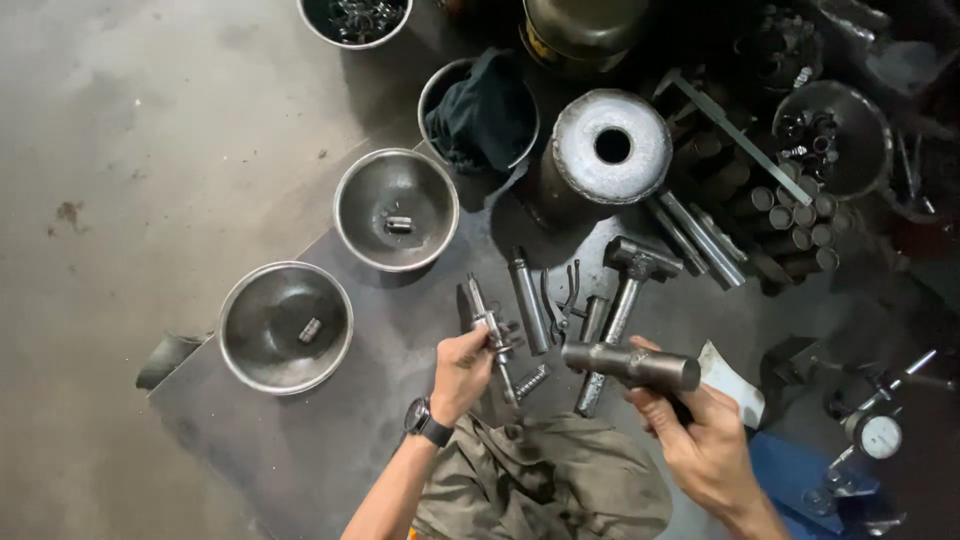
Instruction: The person uses a hammer to tap a small metal ring onto a cylindrical metal rod, repeating the process several times. They then place the rod into a larger mechanical assembly and rotate it to check the fit.
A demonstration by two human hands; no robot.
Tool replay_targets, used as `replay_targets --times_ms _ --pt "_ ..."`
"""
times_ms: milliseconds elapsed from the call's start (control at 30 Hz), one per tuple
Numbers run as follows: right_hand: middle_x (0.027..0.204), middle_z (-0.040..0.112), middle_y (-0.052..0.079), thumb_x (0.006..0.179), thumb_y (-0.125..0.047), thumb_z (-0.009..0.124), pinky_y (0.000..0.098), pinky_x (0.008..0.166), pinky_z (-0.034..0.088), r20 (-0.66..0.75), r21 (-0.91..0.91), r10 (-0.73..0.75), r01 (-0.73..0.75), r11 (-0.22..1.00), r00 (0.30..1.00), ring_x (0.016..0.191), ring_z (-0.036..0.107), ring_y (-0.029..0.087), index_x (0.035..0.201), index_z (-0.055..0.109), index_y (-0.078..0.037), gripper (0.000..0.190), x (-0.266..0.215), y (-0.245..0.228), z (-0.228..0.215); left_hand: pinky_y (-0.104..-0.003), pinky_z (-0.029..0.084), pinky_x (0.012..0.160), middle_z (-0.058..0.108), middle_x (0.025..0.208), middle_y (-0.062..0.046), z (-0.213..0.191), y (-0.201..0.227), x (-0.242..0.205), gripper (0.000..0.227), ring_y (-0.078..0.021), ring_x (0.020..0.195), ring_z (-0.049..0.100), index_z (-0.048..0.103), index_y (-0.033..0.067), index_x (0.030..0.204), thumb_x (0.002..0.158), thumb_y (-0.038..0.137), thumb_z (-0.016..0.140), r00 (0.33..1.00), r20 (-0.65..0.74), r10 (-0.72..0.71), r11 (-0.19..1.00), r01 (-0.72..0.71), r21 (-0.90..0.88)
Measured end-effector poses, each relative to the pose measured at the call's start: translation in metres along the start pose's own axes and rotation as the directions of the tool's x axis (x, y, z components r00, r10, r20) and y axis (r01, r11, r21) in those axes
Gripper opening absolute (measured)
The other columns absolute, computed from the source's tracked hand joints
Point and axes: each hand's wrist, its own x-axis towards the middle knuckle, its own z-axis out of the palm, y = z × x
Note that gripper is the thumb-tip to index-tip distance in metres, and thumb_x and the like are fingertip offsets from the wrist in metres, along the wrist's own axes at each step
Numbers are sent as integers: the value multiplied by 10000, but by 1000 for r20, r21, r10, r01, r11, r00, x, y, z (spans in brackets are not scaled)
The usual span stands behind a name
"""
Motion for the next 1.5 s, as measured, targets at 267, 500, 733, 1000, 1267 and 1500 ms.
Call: replay_targets --times_ms 267,500,733,1000,1267,1500 --pt "1186 738 192 862 -110 741 283 700 652 44 -237 -489 484 842 871 831 788 153 1163 676 10 331 -14 -106 -25 -279 499 578 695 749 -82 -26 137 10 157 -113 652 663 712 -19 958 870 -111 620 994 -46 98 969 -105 -225" --pt "1100 761 209 860 -153 784 237 592 611 157 -267 -547 569 778 822 754 744 152 1216 666 13 410 -9 -157 -23 -299 411 519 579 647 -120 -41 187 6 135 -187 525 559 712 -14 943 822 -70 694 985 -20 171 980 -172 -100" --pt "907 760 127 833 -155 826 250 549 577 235 -294 -480 533 793 845 735 725 133 1329 648 40 562 -8 -153 -25 -312 503 627 666 818 -114 -43 194 7 206 -217 688 654 665 7 1045 854 -70 665 956 -26 293 934 -292 -205" --pt "1006 781 109 836 -160 743 293 683 621 181 -248 -396 431 867 900 768 762 139 1269 673 -13 463 -18 -126 -40 -338 458 601 594 758 -142 -42 193 7 206 -274 641 595 633 -3 954 782 -115 648 969 21 247 959 -242 -149" --pt "1131 761 145 984 -135 683 285 714 618 -188 -92 -341 329 940 921 817 779 146 1259 677 -22 297 -22 -83 -22 -328 458 568 596 718 -148 -39 179 3 232 -255 597 606 680 -21 952 767 -140 608 989 16 144 973 -139 -185" --pt "969 607 216 901 -131 684 436 703 504 -350 -362 -30 -105 926 936 811 613 334 1357 579 34 495 19 123 -5 -280 476 579 624 728 -127 -33 180 6 168 -174 602 610 673 -27 936 802 -127 653 990 -34 136 966 -140 -216"
